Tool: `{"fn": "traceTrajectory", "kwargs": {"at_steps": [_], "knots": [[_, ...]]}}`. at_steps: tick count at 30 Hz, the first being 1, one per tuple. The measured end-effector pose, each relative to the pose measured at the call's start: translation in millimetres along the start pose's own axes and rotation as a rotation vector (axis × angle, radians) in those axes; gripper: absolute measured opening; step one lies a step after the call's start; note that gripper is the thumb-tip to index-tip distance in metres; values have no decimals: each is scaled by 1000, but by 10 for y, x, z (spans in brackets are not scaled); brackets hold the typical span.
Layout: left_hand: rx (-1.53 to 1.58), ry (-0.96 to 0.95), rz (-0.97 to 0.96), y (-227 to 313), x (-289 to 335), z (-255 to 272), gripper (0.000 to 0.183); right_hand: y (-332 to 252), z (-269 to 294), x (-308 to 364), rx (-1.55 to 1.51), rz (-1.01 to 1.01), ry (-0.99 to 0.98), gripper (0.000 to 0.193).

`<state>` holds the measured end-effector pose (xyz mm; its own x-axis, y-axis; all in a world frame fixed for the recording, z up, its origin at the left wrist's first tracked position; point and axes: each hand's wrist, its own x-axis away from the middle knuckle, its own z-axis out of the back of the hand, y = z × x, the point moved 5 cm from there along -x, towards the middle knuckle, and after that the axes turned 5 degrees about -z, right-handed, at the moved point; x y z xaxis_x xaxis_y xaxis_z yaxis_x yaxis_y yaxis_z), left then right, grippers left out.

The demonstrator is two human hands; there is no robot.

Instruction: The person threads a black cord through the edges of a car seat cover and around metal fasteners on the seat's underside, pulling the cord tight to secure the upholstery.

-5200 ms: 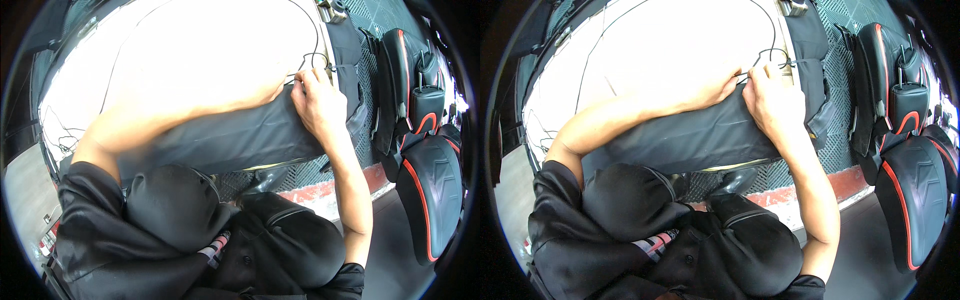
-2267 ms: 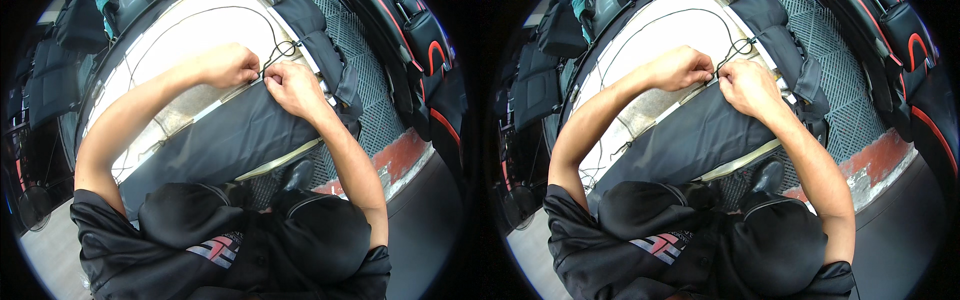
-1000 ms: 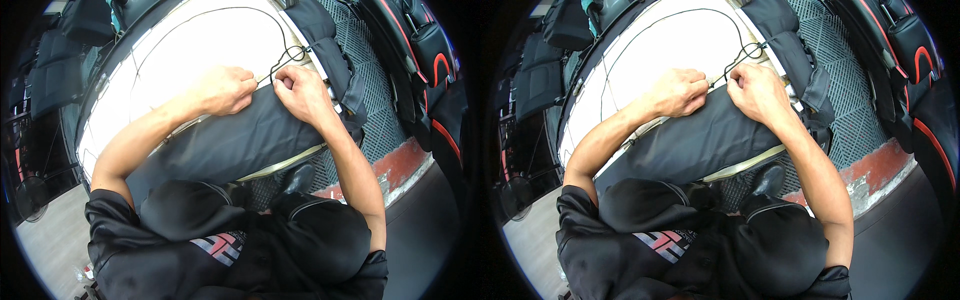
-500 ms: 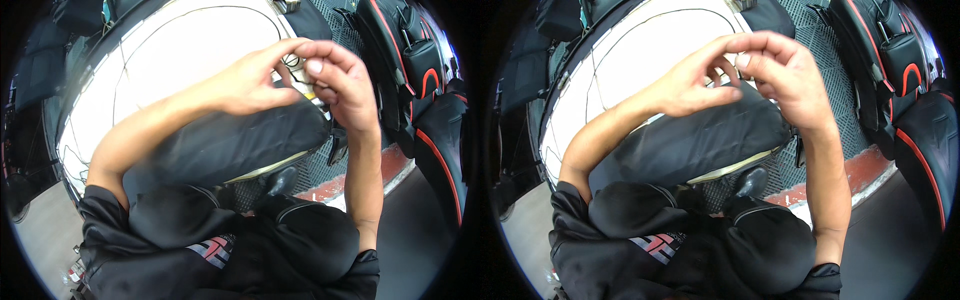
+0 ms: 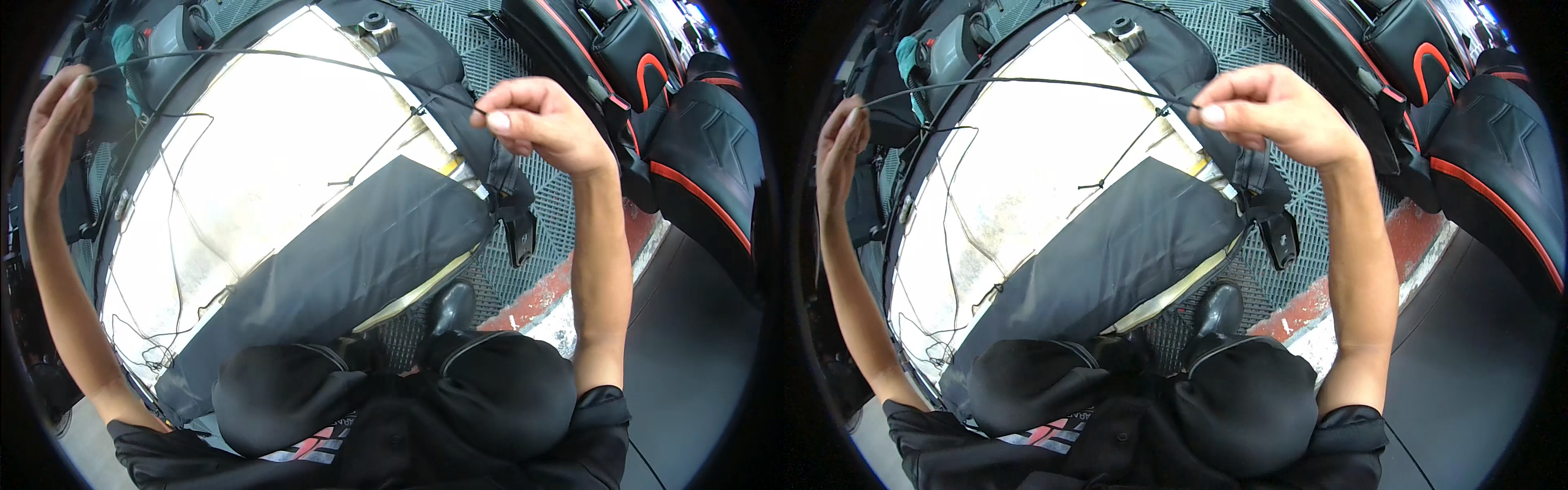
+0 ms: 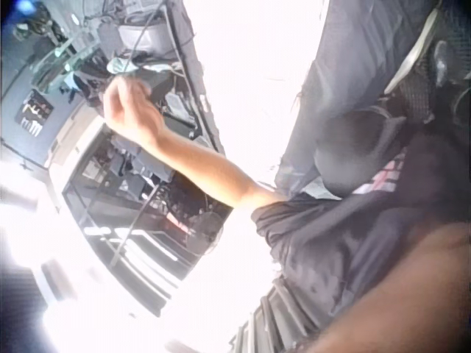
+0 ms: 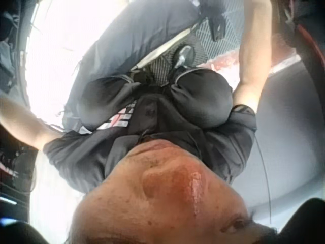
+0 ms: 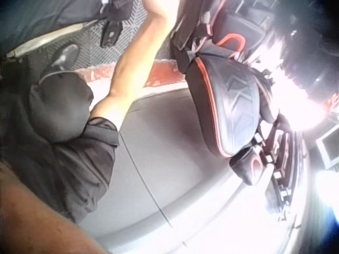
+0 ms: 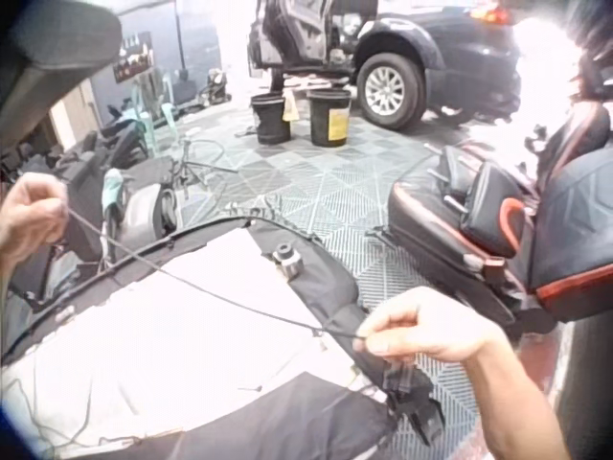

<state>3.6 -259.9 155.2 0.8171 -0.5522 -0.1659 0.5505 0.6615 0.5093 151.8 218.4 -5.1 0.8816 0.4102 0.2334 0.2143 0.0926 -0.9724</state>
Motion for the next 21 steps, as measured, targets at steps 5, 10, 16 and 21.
{"fn": "traceTrajectory", "kwargs": {"at_steps": [5, 10, 16, 21], "knots": [[-14, 131, 162, -709, 302, 633, 38, -591, -305, -457, -5, 319, -15, 28], [101, 291, 225, -1252, 748, 946, 32, -638, -1065, -919, 348, 250, 73, 27], [73, 339, 212, -1536, 1013, 836, 34, -392, -1124, -842, 184, -86, -141, 32], [8, 266, 177, -1774, 1001, 947, 39, 452, -836, -218, 467, -26, 247, 30]]}}
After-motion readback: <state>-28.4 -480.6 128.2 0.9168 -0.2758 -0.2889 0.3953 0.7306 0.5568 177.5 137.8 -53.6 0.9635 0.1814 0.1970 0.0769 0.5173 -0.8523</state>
